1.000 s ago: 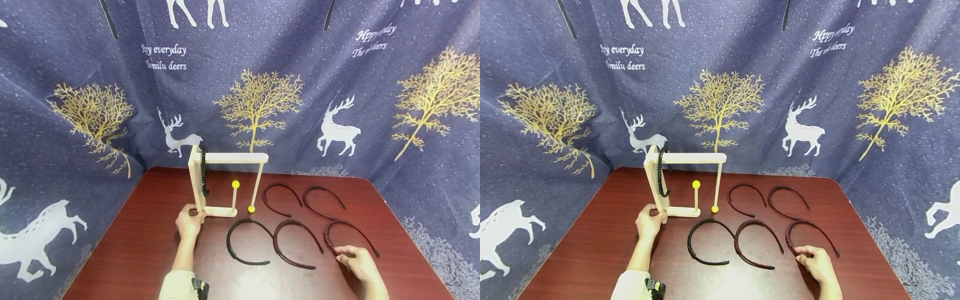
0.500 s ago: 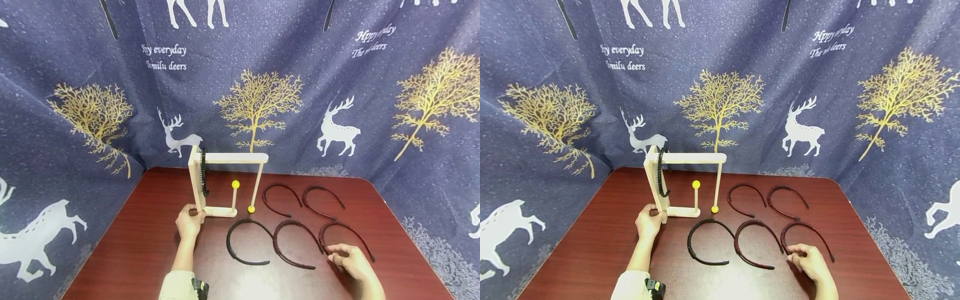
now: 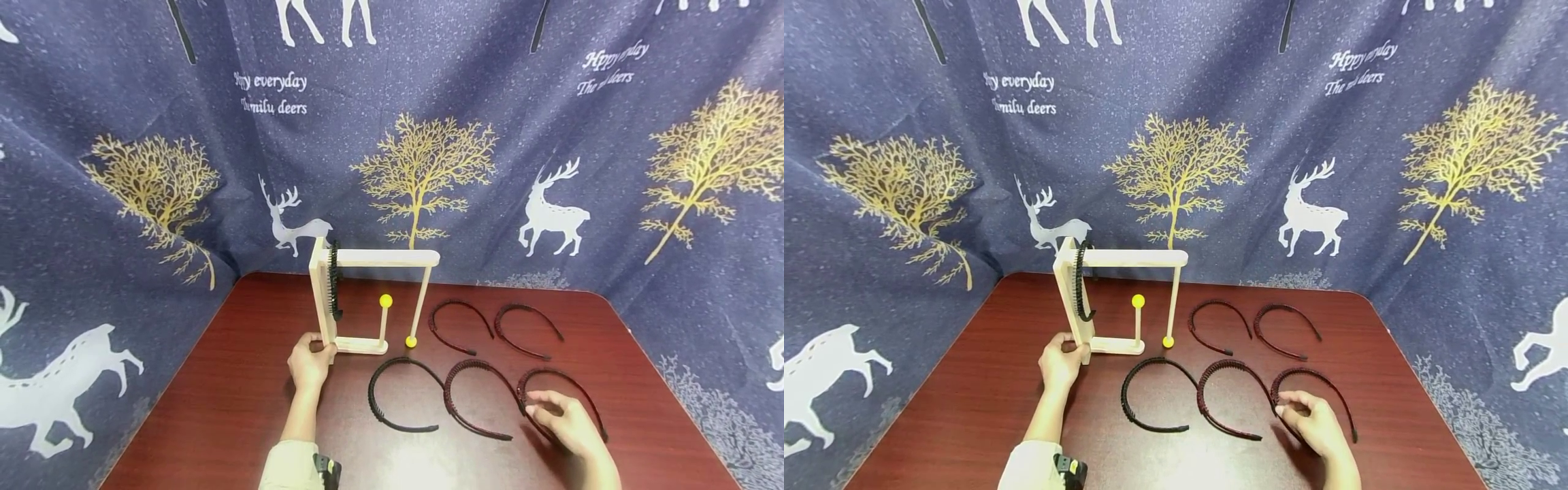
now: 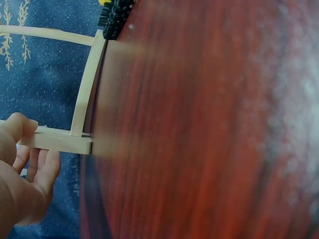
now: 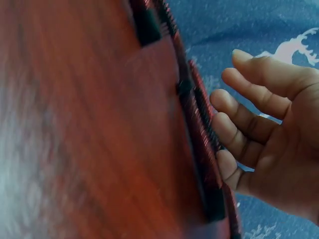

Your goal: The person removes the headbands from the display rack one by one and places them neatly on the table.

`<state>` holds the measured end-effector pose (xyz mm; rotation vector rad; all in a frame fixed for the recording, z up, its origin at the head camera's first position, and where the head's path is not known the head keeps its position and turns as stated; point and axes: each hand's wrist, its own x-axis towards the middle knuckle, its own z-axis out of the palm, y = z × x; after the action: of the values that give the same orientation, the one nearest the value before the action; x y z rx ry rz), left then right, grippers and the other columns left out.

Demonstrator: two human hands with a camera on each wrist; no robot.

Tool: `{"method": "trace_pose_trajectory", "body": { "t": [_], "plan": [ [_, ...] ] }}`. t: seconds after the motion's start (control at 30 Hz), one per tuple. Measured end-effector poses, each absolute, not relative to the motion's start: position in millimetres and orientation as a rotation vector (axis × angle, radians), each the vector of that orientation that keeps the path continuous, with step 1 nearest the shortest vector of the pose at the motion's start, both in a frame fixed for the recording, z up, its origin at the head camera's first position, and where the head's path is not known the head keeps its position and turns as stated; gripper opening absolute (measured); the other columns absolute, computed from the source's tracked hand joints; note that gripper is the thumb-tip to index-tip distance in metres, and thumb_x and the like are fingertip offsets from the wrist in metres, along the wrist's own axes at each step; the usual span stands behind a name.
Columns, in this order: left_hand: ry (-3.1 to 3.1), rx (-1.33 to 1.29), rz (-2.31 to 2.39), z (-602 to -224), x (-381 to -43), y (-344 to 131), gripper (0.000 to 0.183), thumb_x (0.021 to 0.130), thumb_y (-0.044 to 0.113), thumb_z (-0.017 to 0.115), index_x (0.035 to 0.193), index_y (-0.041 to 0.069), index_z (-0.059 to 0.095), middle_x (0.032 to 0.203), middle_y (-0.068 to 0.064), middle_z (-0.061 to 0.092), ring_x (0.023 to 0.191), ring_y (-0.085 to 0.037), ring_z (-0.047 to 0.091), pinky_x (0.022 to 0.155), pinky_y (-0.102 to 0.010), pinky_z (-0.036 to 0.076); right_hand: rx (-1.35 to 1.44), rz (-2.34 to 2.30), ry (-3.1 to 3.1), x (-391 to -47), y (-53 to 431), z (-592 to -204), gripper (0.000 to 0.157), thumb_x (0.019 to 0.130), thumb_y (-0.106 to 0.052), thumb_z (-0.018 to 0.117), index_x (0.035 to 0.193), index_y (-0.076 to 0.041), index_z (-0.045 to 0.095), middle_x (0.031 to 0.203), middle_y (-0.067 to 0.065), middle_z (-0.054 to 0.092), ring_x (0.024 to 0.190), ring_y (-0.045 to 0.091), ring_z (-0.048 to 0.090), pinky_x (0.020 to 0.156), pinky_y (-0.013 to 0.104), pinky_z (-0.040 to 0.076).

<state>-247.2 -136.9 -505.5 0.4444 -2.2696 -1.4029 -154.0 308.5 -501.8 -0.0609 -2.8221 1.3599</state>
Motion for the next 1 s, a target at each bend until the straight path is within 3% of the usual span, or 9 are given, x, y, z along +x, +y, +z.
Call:
{"method": "trace_pose_trajectory", "body": {
  "t": [0.3, 0.5, 0.77, 1.0],
  "plan": [
    [-2.280, 0.453, -1.409, -504.6, -248.3, -136.2, 0.024, 0.068, 0.009, 0.072, 0.091, 0.007, 0.066, 0.080, -0.007, 0.069, 0.083, -0.030, 0.062, 0.078, -0.044, 0.041, 0.007, 1.725, -2.635, -157.7, 281.9, -485.5, 0.037, 0.086, -0.016, 0.065, 0.115, 0.006, 0.058, 0.094, 0.016, 0.068, 0.089, 0.024, 0.064, 0.075, 0.023, 0.047],
    [-2.288, 0.452, -1.406, -504.7, -247.7, -136.2, 0.024, 0.067, 0.010, 0.071, 0.090, 0.008, 0.066, 0.081, -0.007, 0.069, 0.085, -0.031, 0.061, 0.078, -0.045, 0.041, 0.084, 1.679, -2.600, -164.2, 261.4, -479.3, 0.038, 0.085, -0.019, 0.067, 0.116, 0.001, 0.058, 0.100, 0.012, 0.064, 0.090, 0.018, 0.061, 0.076, 0.026, 0.047],
    [-2.281, 0.450, -1.413, -505.7, -246.2, -137.5, 0.023, 0.066, 0.010, 0.072, 0.089, 0.008, 0.066, 0.080, -0.006, 0.069, 0.084, -0.030, 0.061, 0.077, -0.044, 0.041, 0.456, 1.716, -2.448, -174.4, 236.2, -469.8, 0.039, 0.085, -0.011, 0.066, 0.122, -0.004, 0.055, 0.110, 0.015, 0.059, 0.099, 0.028, 0.058, 0.081, 0.030, 0.047],
    [-2.287, 0.449, -1.399, -505.4, -246.6, -137.0, 0.024, 0.066, 0.011, 0.072, 0.089, 0.009, 0.066, 0.079, -0.005, 0.069, 0.083, -0.029, 0.062, 0.077, -0.044, 0.041, 0.517, 1.785, -2.372, -182.2, 216.3, -460.3, 0.039, 0.083, -0.008, 0.068, 0.120, -0.006, 0.056, 0.110, 0.012, 0.059, 0.101, 0.030, 0.057, 0.083, 0.030, 0.047]
  ]
}}
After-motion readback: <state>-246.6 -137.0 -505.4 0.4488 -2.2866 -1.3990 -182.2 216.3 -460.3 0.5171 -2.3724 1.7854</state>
